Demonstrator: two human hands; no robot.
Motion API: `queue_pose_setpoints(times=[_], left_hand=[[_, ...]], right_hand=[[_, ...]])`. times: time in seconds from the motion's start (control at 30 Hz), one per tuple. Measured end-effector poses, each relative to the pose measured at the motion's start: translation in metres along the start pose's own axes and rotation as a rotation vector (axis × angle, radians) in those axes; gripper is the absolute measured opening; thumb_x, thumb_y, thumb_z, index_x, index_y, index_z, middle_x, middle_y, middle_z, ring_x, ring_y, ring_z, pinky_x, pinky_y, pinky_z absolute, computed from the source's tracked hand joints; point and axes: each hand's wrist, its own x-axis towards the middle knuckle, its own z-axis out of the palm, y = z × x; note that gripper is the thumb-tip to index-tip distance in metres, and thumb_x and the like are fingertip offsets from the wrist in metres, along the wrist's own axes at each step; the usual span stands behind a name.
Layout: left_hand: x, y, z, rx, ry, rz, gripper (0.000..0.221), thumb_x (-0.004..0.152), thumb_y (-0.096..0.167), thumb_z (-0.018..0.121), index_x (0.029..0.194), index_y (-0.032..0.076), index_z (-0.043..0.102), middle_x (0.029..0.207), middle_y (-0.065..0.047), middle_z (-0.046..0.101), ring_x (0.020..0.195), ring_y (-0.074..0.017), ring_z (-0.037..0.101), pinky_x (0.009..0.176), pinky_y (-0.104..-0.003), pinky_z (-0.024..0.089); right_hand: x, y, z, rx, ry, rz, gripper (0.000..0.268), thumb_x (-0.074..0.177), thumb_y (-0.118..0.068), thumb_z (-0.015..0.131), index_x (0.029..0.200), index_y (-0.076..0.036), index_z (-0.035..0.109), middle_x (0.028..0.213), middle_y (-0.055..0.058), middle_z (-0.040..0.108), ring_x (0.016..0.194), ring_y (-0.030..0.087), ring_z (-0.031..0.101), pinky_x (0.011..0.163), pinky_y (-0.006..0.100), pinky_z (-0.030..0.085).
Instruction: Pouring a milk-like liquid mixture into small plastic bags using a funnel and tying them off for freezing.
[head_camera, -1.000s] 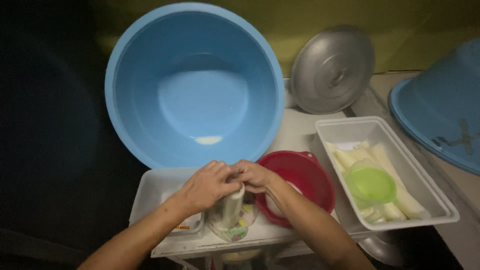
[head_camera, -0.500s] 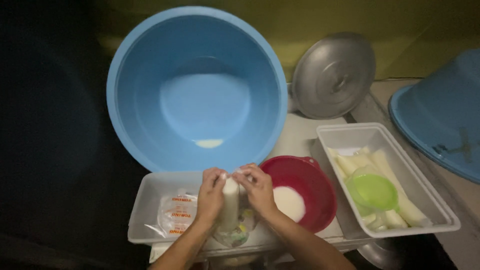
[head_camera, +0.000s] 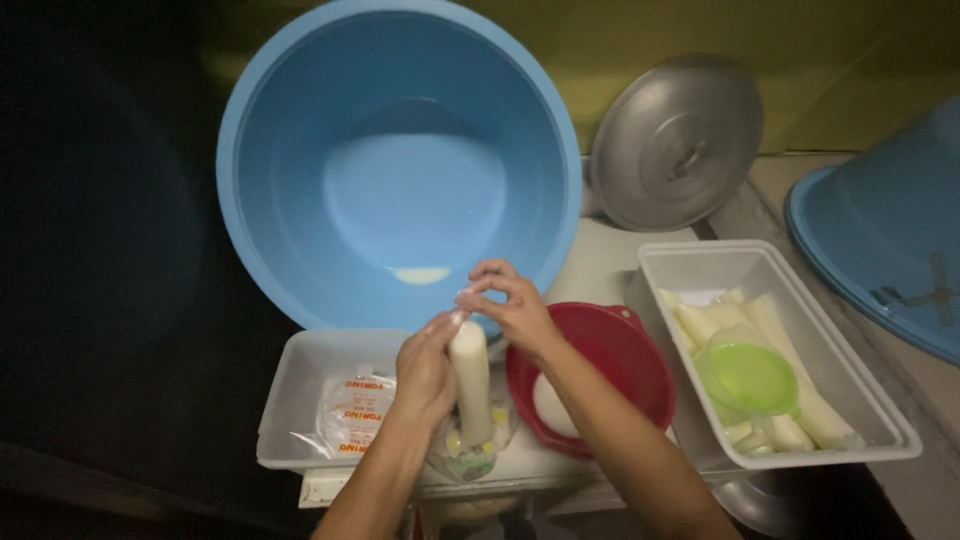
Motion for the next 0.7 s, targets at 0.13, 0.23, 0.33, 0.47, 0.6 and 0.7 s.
queue_pose_setpoints(times=[0.13, 0.23, 0.33, 0.47, 0.6, 0.7], left_hand=[[0.014, -0.006, 0.001, -0.008, 0.075, 0.024, 0.022, 0.093, 0.010, 0.066, 0.110, -0.001, 0.071, 0.104, -0.009, 0.069, 0.096, -0.0180, 0.064, 0.085, -0.031, 0.051], [0.024, -0.016, 0.001, -0.076, 0.128, 0.005, 0.015, 0.096, 0.012, 0.069, 0.104, -0.001, 0.065, 0.096, -0.011, 0.063, 0.085, -0.0253, 0.059, 0.071, -0.040, 0.050], [0.031, -0.035, 0.000, -0.051, 0.154, 0.160, 0.021, 0.092, 0.006, 0.066, 0.109, -0.006, 0.068, 0.103, -0.009, 0.066, 0.095, -0.0183, 0.063, 0.083, -0.030, 0.053], [0.023, -0.036, 0.017, -0.063, 0.269, 0.130, 0.026, 0.092, 0.009, 0.068, 0.114, -0.003, 0.065, 0.105, -0.009, 0.069, 0.097, -0.0179, 0.065, 0.085, -0.030, 0.053], [0.021, -0.045, 0.015, -0.122, 0.262, 0.092, 0.031, 0.092, 0.009, 0.069, 0.119, -0.004, 0.063, 0.106, -0.009, 0.068, 0.099, -0.0174, 0.064, 0.088, -0.030, 0.053], [0.018, -0.046, 0.007, -0.186, 0.149, 0.032, 0.033, 0.095, 0.014, 0.070, 0.122, -0.004, 0.065, 0.105, -0.008, 0.065, 0.096, -0.0171, 0.062, 0.085, -0.031, 0.052]], right_hand=[[-0.023, -0.005, 0.028, -0.345, 0.367, -0.093, 0.022, 0.083, -0.019, 0.083, 0.102, -0.009, 0.078, 0.112, 0.008, 0.064, 0.113, 0.025, 0.059, 0.101, 0.038, 0.046], [-0.040, -0.009, 0.040, -0.518, 0.535, -0.248, 0.016, 0.081, -0.021, 0.084, 0.094, -0.013, 0.081, 0.116, 0.007, 0.060, 0.118, 0.026, 0.058, 0.105, 0.040, 0.043], [-0.047, -0.029, 0.047, -0.708, 0.531, -0.298, 0.018, 0.078, -0.020, 0.084, 0.095, -0.015, 0.083, 0.119, 0.010, 0.058, 0.121, 0.030, 0.051, 0.108, 0.048, 0.030], [-0.052, -0.016, 0.046, -0.688, 0.585, -0.220, 0.017, 0.079, -0.024, 0.083, 0.096, -0.019, 0.082, 0.125, 0.008, 0.058, 0.126, 0.030, 0.048, 0.110, 0.048, 0.031], [-0.056, -0.008, 0.044, -0.764, 0.612, -0.253, 0.019, 0.079, -0.023, 0.084, 0.097, -0.020, 0.083, 0.127, 0.007, 0.058, 0.128, 0.031, 0.046, 0.115, 0.052, 0.027], [-0.059, -0.012, 0.046, -0.751, 0.591, -0.287, 0.018, 0.078, -0.020, 0.082, 0.095, -0.017, 0.081, 0.127, 0.008, 0.055, 0.132, 0.035, 0.039, 0.114, 0.054, 0.023]])
